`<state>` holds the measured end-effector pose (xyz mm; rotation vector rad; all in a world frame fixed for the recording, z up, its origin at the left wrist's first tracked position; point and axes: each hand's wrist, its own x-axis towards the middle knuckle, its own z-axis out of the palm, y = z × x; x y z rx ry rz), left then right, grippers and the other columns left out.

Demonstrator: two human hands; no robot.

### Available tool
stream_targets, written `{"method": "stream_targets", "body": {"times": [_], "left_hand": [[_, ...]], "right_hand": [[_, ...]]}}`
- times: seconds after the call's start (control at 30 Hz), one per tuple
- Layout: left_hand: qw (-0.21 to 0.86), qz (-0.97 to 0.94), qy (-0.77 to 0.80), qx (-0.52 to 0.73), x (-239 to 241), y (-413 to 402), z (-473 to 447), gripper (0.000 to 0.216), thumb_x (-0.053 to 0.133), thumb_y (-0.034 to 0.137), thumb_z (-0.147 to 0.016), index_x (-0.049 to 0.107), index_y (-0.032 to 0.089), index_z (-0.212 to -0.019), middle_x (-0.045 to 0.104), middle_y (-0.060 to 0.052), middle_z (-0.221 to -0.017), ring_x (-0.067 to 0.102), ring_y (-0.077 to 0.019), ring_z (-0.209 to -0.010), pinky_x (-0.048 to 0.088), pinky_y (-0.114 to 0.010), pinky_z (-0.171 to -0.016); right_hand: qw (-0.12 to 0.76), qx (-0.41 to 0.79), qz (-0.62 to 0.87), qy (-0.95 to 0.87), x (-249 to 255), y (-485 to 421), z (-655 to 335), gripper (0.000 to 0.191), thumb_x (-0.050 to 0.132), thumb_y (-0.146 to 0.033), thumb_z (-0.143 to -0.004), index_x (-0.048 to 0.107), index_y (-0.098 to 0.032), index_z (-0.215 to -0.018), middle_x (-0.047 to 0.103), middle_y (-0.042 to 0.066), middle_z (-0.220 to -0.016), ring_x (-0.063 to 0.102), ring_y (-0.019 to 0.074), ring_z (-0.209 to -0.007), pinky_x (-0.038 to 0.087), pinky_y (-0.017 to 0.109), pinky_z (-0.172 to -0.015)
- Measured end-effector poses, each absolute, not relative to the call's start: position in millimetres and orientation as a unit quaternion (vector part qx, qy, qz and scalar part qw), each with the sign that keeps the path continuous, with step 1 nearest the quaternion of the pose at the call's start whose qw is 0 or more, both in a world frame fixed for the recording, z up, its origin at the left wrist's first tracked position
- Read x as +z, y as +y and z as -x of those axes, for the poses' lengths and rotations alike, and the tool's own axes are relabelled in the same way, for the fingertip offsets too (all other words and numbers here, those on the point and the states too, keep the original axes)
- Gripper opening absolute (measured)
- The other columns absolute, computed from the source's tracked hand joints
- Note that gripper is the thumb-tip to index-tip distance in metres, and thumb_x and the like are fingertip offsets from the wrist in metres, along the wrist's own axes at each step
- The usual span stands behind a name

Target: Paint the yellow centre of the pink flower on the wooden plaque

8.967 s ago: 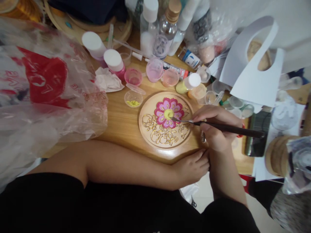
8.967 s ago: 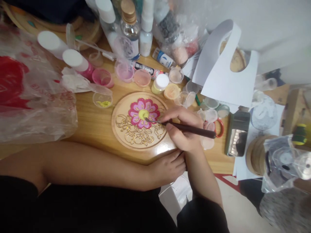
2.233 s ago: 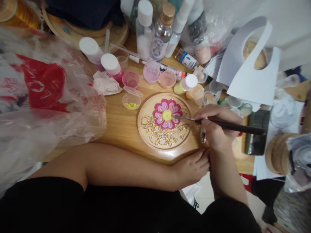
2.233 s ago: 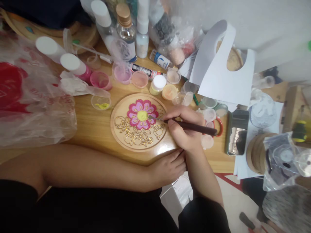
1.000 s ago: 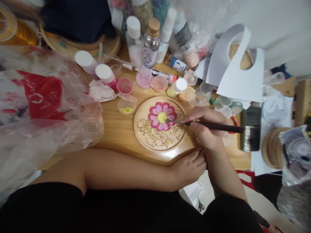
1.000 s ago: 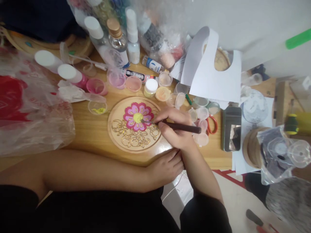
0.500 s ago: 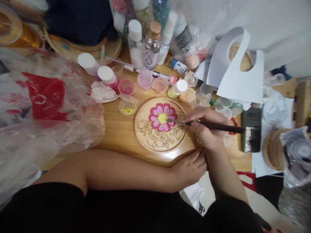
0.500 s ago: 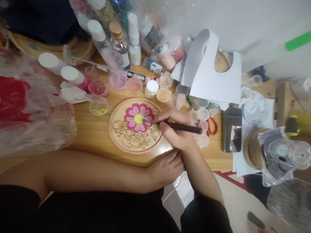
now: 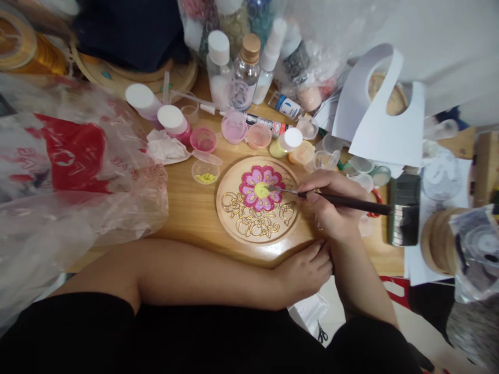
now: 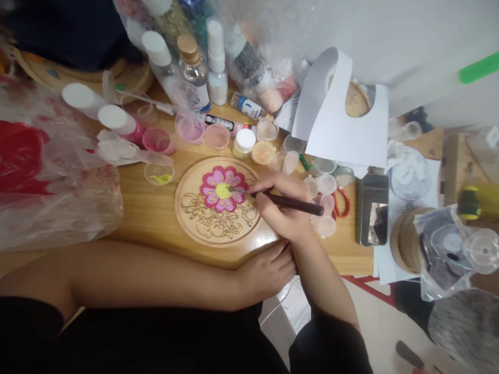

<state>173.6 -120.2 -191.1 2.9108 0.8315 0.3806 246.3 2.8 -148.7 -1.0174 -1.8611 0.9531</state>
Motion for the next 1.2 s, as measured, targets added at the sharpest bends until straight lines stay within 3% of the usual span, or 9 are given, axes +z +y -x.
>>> {"method": "stream_targets", "body": {"times": [1.2], "left_hand": [[0.065,-0.958,0.257,0.111,-186.1,-116.0,-169.8,0.046,0.027,0.014,-0.1,0.057,0.014,-0.135,0.059,-0.007,-0.137,0.051,-0.0207,-0.132,0.036,-0.037,-0.115]], "right_hand": [[0.43,0.39,0.398,-0.71,-150.8,2.3,-249.5,0.021,0.056,-0.011,-0.075,0.072,-0.025,-0.077,0.07,-0.002,-0.071,0.062,0.0154,-0.062,0.051,0.031,-0.061]]}}
